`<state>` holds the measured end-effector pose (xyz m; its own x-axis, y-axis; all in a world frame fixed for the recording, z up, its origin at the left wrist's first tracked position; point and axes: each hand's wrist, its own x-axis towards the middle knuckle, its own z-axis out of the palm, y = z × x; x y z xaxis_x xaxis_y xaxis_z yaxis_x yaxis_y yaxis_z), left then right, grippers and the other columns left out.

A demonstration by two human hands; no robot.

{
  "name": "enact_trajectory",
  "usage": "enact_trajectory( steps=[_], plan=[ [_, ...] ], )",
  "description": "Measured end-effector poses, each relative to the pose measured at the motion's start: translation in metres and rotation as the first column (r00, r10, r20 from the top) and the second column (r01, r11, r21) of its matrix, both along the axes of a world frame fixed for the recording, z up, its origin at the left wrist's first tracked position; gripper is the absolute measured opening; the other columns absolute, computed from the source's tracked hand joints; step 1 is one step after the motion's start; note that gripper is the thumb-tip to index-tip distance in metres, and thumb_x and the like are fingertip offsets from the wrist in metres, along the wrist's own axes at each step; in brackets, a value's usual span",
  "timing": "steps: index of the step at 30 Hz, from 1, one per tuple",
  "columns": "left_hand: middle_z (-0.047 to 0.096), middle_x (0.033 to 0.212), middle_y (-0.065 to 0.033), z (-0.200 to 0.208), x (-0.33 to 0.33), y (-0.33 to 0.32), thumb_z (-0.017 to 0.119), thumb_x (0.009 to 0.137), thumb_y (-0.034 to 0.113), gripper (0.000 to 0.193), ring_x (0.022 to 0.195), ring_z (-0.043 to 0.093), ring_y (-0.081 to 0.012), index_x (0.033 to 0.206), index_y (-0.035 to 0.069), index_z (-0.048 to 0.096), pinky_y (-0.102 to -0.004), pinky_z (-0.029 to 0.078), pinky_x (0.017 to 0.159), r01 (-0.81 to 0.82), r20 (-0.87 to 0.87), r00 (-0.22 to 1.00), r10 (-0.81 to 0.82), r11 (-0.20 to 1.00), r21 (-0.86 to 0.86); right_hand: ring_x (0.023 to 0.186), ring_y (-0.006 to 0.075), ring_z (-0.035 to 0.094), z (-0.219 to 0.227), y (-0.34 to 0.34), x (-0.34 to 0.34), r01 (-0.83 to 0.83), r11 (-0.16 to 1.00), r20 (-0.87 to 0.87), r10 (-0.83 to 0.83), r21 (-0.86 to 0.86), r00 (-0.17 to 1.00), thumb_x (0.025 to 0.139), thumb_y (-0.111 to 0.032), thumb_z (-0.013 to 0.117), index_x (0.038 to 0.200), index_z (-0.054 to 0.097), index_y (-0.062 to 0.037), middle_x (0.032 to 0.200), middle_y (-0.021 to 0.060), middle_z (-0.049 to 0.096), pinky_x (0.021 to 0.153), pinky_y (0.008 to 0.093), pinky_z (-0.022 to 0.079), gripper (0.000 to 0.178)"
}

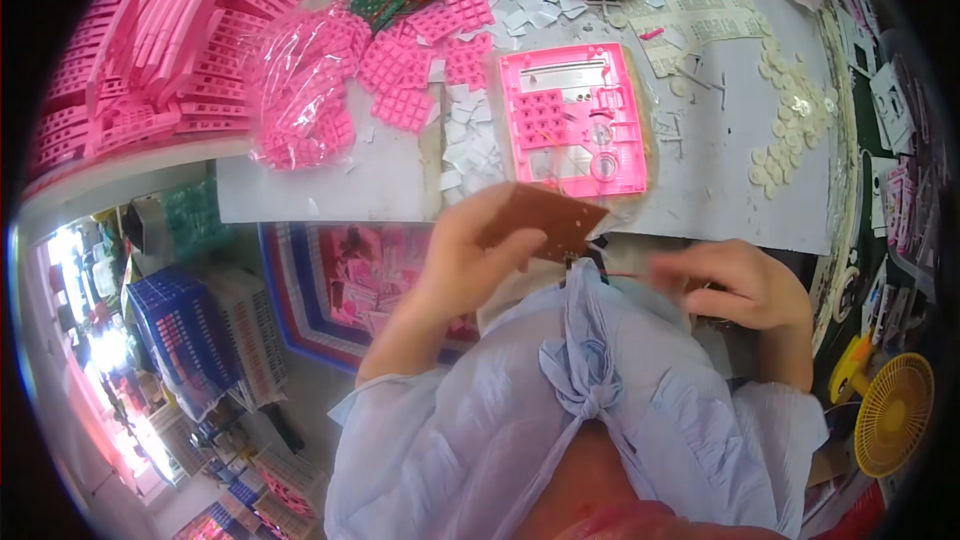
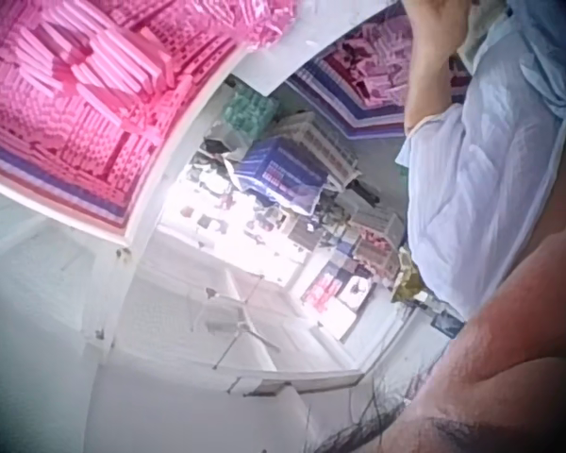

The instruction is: Assembling a toy calculator by installing a circuit board and various components into a pink plastic casing using an electric screwdriver.

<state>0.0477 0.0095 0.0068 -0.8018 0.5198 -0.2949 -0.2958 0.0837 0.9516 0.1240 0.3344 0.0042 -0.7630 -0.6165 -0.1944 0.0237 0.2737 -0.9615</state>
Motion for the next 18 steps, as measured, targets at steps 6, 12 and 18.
enact_trajectory(
  steps=[6,12,18],
  plan=[
    [0.073,0.107,-0.0106,0.000,-0.011,0.024,0.067,0.090,-0.001,0.051,0.087,0.069,-0.0135,0.139,-0.002,0.054,-0.0267,0.054,0.073,0.354,-0.335,0.895,-0.296,0.927,0.126,0.130,0.0403,0.048,-0.004,-0.047,-0.029,0.049,0.999,-0.476,-0.044,-0.002,0.879,0.094,-0.047,0.064,0.143,0.050,0.0038,0.144,0.0224,0.051,0.111,0.0499,0.036,0.072],
    [0.070,0.110,-0.0142,0.002,0.001,0.010,0.065,0.089,-0.008,0.071,0.099,0.069,-0.0186,0.152,-0.002,0.033,-0.0292,0.054,0.083,0.210,-0.417,0.883,-0.216,0.976,-0.059,0.120,0.0329,0.056,-0.021,-0.094,-0.048,0.203,0.896,-0.074,-0.251,-0.396,0.965,0.097,-0.028,0.065,0.142,0.051,0.0038,0.130,0.0187,0.059,0.104,0.0433,0.043,0.057],
    [0.065,0.108,-0.0118,-0.042,0.019,-0.001,0.063,0.091,-0.009,0.057,0.091,0.066,-0.0139,0.142,-0.002,0.038,-0.0249,0.054,0.077,-0.062,-0.362,0.931,0.033,0.996,-0.067,0.099,0.0193,0.064,-0.033,-0.105,-0.054,0.321,0.860,0.025,-0.340,-0.397,0.940,0.095,-0.007,0.065,0.133,0.059,0.0026,0.118,0.0117,0.065,0.086,0.0319,0.052,0.040]
  ],
)
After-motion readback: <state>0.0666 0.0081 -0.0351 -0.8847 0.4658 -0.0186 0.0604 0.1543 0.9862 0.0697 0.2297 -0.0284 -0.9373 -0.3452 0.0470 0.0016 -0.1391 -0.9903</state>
